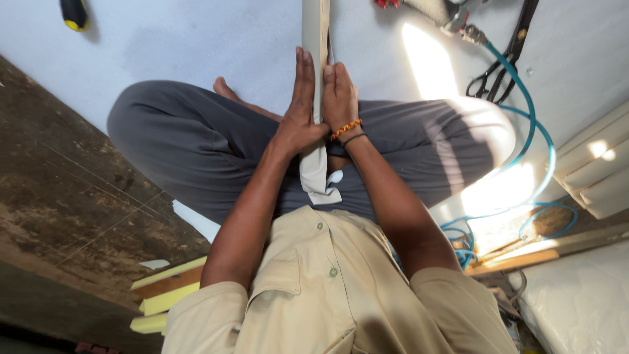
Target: The person sits on the floor and wraps a strip of fabric around a foam-backed wooden board, folding the fabric edges over. They use a pneumatic nail gun to staple the fabric in place along the strip, pressing and smoothing the fabric as they work.
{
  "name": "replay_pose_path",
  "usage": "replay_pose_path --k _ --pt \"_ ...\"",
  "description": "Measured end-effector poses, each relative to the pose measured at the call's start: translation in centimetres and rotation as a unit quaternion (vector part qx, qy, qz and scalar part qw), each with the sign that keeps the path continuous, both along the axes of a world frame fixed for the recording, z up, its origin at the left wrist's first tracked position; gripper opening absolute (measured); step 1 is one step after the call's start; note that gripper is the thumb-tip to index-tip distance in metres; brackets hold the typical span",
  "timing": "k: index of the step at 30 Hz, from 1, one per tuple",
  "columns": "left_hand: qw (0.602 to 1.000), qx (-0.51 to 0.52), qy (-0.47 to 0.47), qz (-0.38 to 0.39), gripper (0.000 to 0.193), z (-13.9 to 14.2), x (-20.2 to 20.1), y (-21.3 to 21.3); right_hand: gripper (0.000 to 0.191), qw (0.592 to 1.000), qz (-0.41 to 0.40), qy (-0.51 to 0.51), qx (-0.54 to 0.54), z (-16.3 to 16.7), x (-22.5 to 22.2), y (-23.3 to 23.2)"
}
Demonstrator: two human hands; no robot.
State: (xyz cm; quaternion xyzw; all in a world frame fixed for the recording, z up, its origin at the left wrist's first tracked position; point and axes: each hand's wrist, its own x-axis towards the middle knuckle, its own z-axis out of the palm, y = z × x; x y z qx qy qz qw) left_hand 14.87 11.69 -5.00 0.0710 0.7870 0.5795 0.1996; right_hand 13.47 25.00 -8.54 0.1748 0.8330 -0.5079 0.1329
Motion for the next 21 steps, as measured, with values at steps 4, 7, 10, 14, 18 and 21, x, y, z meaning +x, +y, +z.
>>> replay_pose_path --k 4,7,10,14,18,21 --pt "1.0 -0.006 0.0 -0.005 0.132 1.1 -0.5 0.0 0.037 1.0 -0.009 0.004 -0.007 -0.1 0.0 0.0" --pt "0.997 -0.075 0.026 -0.015 0.132 2.9 -0.5 0.4 0.035 1.0 0.006 0.027 0.01 0.0 -0.1 0.0" --pt "0.961 -0.257 -0.087 -0.048 0.115 4.1 -0.1 1.5 0.032 1.0 0.011 0.006 -0.007 0.2 -0.4 0.1" --pt "0.934 -0.348 -0.054 -0.064 0.115 3.8 0.0 2.2 0.034 0.999 0.007 -0.043 -0.01 1.0 -0.8 0.0" --pt "0.915 -0.388 -0.073 -0.078 0.106 3.1 -0.1 2.1 0.035 0.999 0.03 -0.04 -0.004 2.3 -1.4 -0.1" --pt "0.922 -0.376 -0.064 -0.069 0.12 3.8 0.1 2.1 0.028 0.98 0.094 -0.173 -0.039 2.9 -3.2 1.7"
